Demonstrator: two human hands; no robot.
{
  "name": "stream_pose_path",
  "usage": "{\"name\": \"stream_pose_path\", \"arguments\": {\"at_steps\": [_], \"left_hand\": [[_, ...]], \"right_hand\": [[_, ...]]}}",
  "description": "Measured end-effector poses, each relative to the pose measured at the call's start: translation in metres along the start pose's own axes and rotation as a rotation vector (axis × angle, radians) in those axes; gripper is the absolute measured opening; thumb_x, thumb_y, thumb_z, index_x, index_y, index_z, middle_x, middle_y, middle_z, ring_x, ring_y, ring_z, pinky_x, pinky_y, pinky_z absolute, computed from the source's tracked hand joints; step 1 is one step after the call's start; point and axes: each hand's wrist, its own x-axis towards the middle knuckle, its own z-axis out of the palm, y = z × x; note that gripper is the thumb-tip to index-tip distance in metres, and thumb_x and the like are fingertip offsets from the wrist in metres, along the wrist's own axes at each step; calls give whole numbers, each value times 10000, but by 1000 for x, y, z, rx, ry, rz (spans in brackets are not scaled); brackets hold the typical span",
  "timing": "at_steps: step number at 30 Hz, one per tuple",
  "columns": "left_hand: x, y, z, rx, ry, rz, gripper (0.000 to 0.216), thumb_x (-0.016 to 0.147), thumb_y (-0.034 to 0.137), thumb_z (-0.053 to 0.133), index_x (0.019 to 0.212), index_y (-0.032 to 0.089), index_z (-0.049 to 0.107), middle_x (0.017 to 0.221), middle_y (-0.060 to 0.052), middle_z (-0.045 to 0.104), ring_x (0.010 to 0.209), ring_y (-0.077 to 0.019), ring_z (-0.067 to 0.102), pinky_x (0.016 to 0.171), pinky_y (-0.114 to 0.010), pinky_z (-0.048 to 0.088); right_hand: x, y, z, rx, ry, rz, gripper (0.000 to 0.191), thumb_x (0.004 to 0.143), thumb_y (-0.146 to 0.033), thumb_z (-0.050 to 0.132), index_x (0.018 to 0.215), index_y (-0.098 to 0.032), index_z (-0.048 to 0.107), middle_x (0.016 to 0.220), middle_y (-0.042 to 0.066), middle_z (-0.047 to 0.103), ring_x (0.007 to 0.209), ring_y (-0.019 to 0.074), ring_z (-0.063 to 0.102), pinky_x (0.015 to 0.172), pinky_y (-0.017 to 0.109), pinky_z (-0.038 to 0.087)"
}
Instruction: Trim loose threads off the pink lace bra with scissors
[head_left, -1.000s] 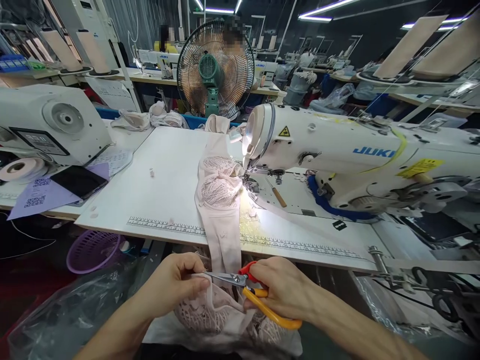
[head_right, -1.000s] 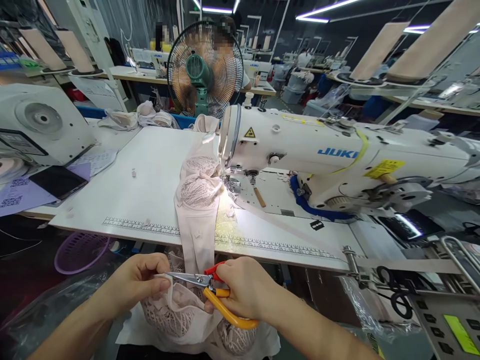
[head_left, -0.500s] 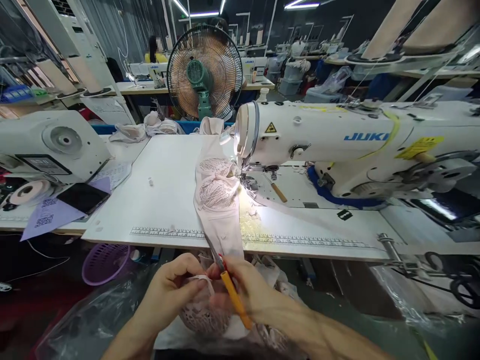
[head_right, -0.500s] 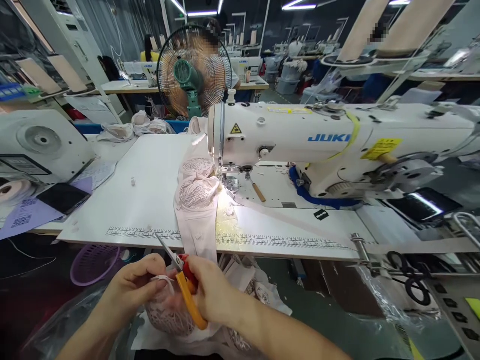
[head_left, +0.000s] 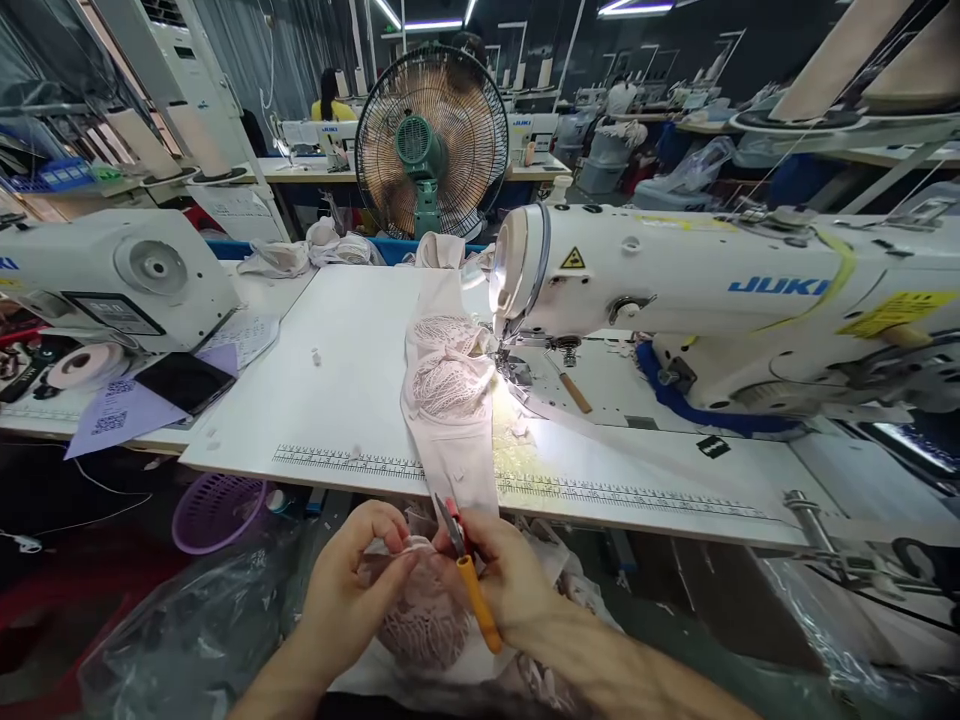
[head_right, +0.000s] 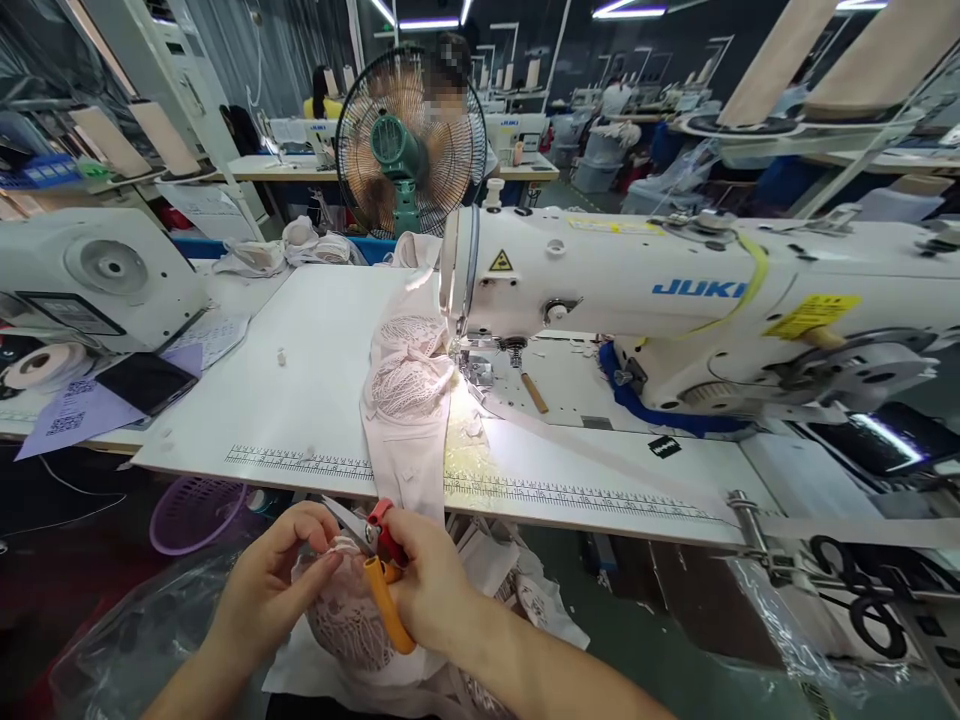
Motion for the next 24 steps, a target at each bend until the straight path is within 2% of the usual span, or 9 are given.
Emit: {"name": "stream_pose_path", "arguments": {"at_steps": [3,7,10,13,16,21,24], "left_hand": [[2,5,1,11,-24,0,196,801,172,690,654,213,567,801,-46,682,760,-190,654,682,-264,515],[4,7,1,-69,-113,-131,205,813,237,698,654,203,572,821,-75,709,779,-216,664,713,-307,530],[3,7,1,-127,-153,-205,221,812,272,713,662,198,569,772,-54,665,730,-202,636,665,-298,530],[2,6,3,-177,-142,-238,240,810,276,737,662,197,565,779,-37,628,719,-181,608,631,-270,522],[0,6,7,-233,-118,-239,264,813,268,743,649,200,548,776,-33,624,712,-173,603,636,-265,531],[-5,6,13,-257,-56,-214,259,766,243,776,624,197,565,730,-29,628,689,-170,594,606,-253,510],[-11,3,15,-282,-9,-297,132,793,265,779,781,194,668,787,-19,658,710,-162,604,631,-249,516]], "right_hand": [[0,4,-1,-13,-9,-7,433,750,-521,677,629,-237,373,633,-29,354,576,139,326,501,282,294],[-1,2,-5,-35,-21,-12,445,752,-531,685,626,-231,380,639,-28,362,586,141,338,512,283,300],[-4,-6,-9,-16,-51,20,477,750,-546,700,629,-233,362,644,-33,363,579,135,342,512,280,312],[-6,-11,-12,5,-74,65,486,758,-529,706,641,-241,332,642,-36,371,577,132,351,508,275,336],[-8,-8,-13,3,-50,26,467,757,-505,704,633,-237,343,629,-40,376,567,128,345,502,270,328],[-8,-2,-14,47,-67,0,285,761,-437,733,734,-213,560,693,-7,523,587,153,444,527,287,420],[-8,-3,-14,69,-79,-48,222,764,-391,733,749,-214,600,716,11,574,608,175,503,544,306,478]]}}
